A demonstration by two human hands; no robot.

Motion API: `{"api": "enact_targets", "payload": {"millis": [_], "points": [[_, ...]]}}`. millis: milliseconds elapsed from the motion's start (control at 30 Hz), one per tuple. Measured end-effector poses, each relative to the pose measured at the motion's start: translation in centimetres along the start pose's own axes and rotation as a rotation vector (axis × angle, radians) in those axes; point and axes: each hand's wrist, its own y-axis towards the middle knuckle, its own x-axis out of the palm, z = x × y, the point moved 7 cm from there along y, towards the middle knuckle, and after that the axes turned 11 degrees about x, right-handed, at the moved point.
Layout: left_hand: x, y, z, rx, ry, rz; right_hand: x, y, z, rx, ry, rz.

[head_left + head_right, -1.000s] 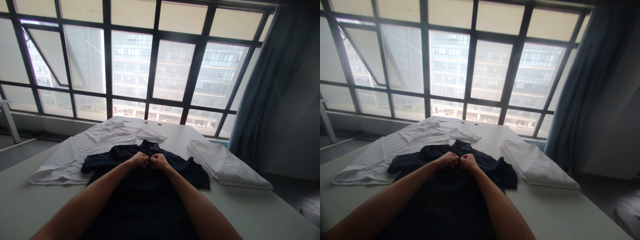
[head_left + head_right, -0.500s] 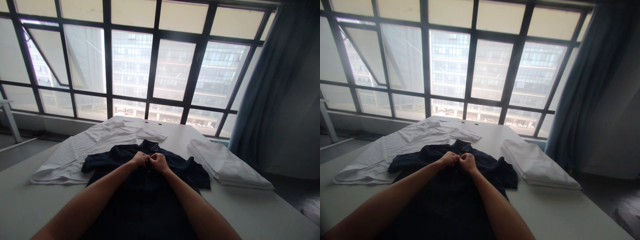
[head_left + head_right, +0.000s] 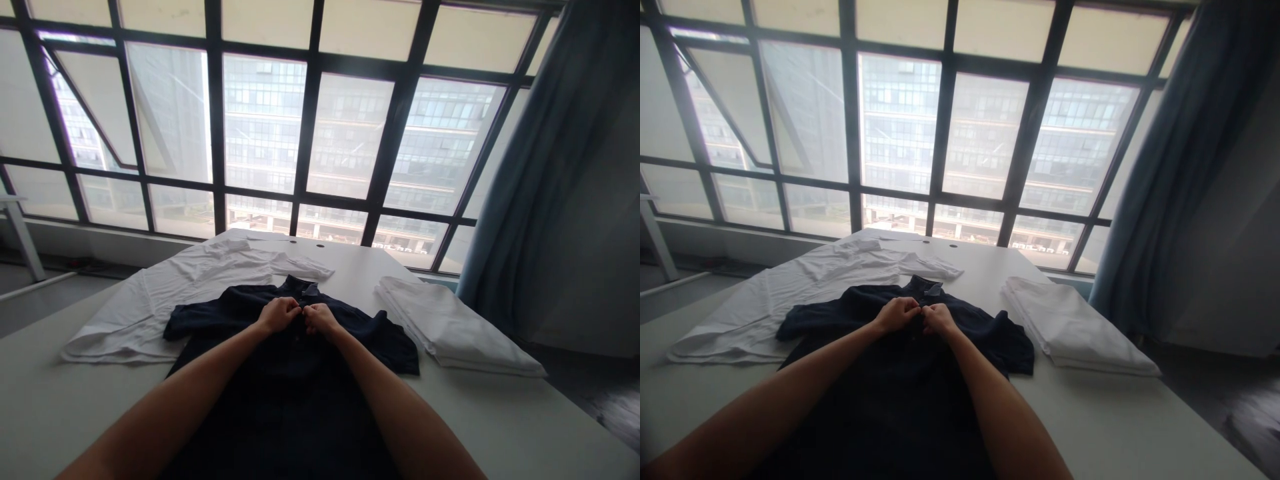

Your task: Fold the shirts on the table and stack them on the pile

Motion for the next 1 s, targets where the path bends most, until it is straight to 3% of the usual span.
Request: {"api": "enact_targets", "payload": {"millis": [100,167,267,333,433,533,667,833,1000], "points": [[-0.6,-0.4,-0.2,0.068,0.24,0.007,-0.5,-0.1,0.1,-0.019,-0.055,0.05],[-0.2,-0.7,-0.3,0.107,0.307,-0.027,-1.7,-0.9,-0.4,-0.142,-0.182,0.2],[0.8,-1.2,-0.9,0.098,0.345,-0.152,-2.7,-2.8,-1.3,-0.352,-0.56,0.441],[1.3,-1.6,-1.4,0.079,0.338,-0.263,-2.6,-3.5,-1.0,-0.367,-0.779,0.447],[1.0,-1.4,-1.5,0.096,0.31,-0.357,-2.4,-3.9,-1.0,-0.367,-0.942,0.344],[-0.9,0.7,-1.4,0.073,0.294,-0.266,-2.9,-3.0,-1.9,-0.323,-0.917,0.299],[-2.8,5.0,-1.1,0.055,0.411,-0.068,-4.2,-0.4,-3.5,-0.251,-0.735,0.424],[-1.3,8.6,-1.3,0.086,0.482,-0.136,-3.4,2.9,-3.6,-0.227,-0.689,0.388],[-1.7,8.7,-2.1,0.039,0.467,-0.074,-3.8,3.2,-3.0,-0.249,-0.576,0.435]]}}
